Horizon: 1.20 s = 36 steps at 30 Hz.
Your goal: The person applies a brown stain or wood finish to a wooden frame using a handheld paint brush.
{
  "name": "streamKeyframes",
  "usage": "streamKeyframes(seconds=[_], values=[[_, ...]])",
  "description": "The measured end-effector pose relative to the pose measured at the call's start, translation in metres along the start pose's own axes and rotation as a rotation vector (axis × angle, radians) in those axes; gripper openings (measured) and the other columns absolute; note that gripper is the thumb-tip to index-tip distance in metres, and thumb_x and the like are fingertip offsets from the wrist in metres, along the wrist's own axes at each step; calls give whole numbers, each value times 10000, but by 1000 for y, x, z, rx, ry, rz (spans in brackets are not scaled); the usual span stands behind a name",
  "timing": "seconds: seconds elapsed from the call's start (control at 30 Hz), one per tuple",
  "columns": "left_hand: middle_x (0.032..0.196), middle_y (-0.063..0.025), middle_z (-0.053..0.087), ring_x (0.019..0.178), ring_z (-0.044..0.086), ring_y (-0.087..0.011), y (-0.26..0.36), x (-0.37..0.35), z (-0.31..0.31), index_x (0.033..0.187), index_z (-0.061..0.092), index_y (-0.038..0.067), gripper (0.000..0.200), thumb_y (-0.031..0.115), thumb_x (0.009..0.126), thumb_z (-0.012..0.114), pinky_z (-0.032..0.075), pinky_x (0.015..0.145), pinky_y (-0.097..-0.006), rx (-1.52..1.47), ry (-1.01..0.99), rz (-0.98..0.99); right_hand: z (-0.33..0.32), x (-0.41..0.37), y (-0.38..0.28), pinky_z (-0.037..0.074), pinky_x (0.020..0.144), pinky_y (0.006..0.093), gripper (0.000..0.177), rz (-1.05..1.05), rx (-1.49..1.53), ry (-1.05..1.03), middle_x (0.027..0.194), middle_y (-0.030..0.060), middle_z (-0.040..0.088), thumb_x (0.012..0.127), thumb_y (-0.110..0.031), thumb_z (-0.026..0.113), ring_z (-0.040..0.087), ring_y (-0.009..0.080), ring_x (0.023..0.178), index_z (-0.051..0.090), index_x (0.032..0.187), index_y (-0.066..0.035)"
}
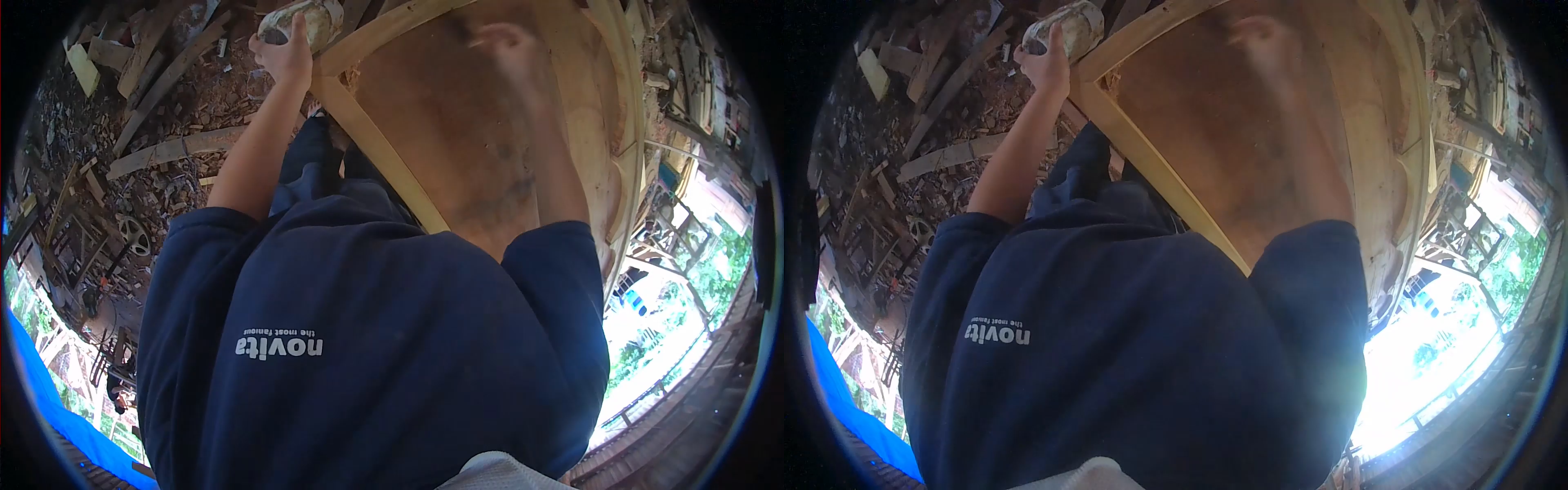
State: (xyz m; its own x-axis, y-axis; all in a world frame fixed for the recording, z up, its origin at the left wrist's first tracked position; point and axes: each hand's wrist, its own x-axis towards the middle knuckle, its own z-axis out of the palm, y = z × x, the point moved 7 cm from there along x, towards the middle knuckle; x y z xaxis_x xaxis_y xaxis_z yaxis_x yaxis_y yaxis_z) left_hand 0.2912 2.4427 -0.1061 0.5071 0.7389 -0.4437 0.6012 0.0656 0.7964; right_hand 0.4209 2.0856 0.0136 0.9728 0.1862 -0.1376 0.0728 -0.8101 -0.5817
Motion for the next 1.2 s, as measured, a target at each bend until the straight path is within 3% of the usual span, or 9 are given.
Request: streamKeyframes(seconds=[0.1,0.3,0.4,0.53,0.6,0.77,0.87,1.0,1.2], values=[[1474,-272,171,1318,343,-446,2,-1,-1,1486,75,75,1095,548,750,732,387,1055,-497,-12,3,-5,44,-22,-18,531,742,283,159,186,558,-404,868,53,722,894,-96,584,694,127,813,719,961,-46],[1473,-266,180,1331,326,-432,4,-2,-2,1488,76,79,1109,555,739,740,373,1066,-492,11,2,-29,-7,7,8,535,732,294,181,57,-8,317,838,62,717,899,-124,581,683,130,741,704,986,-23],[1472,-265,181,1340,311,-428,5,-1,-1,1489,74,71,1120,560,735,744,361,1079,-484,14,17,-14,56,-26,-28,536,770,341,195,107,419,-459,877,128,718,860,-155,631,696,219,817,705,988,-28],[1468,-265,185,1337,317,-420,3,3,0,1489,72,62,1126,557,735,747,360,1082,-476,7,30,5,10,12,-4,532,801,349,178,138,671,-170,890,128,715,851,-164,650,697,224,841,704,955,-30],[1463,-267,191,1329,327,-415,7,-5,-1,1488,69,51,1129,542,738,755,363,1079,-472,-8,5,-48,-6,16,12,550,761,342,141,20,-5,245,863,100,705,877,-127,626,698,169,791,695,951,-29],[1469,-267,175,1323,332,-414,6,-1,0,1484,70,43,1108,521,754,753,365,1078,-476,-27,6,-11,67,-67,-68,550,719,276,196,183,759,-508,869,78,707,939,-155,586,679,131,756,663,1018,7],[1474,-265,168,1324,333,-414,3,1,2,1483,71,45,1100,521,758,749,368,1078,-480,-59,-3,-3,26,-46,-33,550,736,279,174,11,405,-67,862,82,696,924,-76,533,680,137,763,658,1002,16],[1479,-257,170,1329,329,-413,4,-3,1,1485,69,68,1095,534,759,744,374,1078,-480,-56,-18,-29,61,-86,-33,548,740,282,205,82,443,-391,878,121,693,868,1,509,697,172,805,645,1019,26],[1460,-236,261,1297,393,-377,-1,-3,2,1476,106,67,1063,514,763,755,403,1036,-441,-81,28,-30,38,-100,-31,561,744,280,206,101,373,-227,903,100,691,967,-43,463,683,165,808,637,1017,56]])
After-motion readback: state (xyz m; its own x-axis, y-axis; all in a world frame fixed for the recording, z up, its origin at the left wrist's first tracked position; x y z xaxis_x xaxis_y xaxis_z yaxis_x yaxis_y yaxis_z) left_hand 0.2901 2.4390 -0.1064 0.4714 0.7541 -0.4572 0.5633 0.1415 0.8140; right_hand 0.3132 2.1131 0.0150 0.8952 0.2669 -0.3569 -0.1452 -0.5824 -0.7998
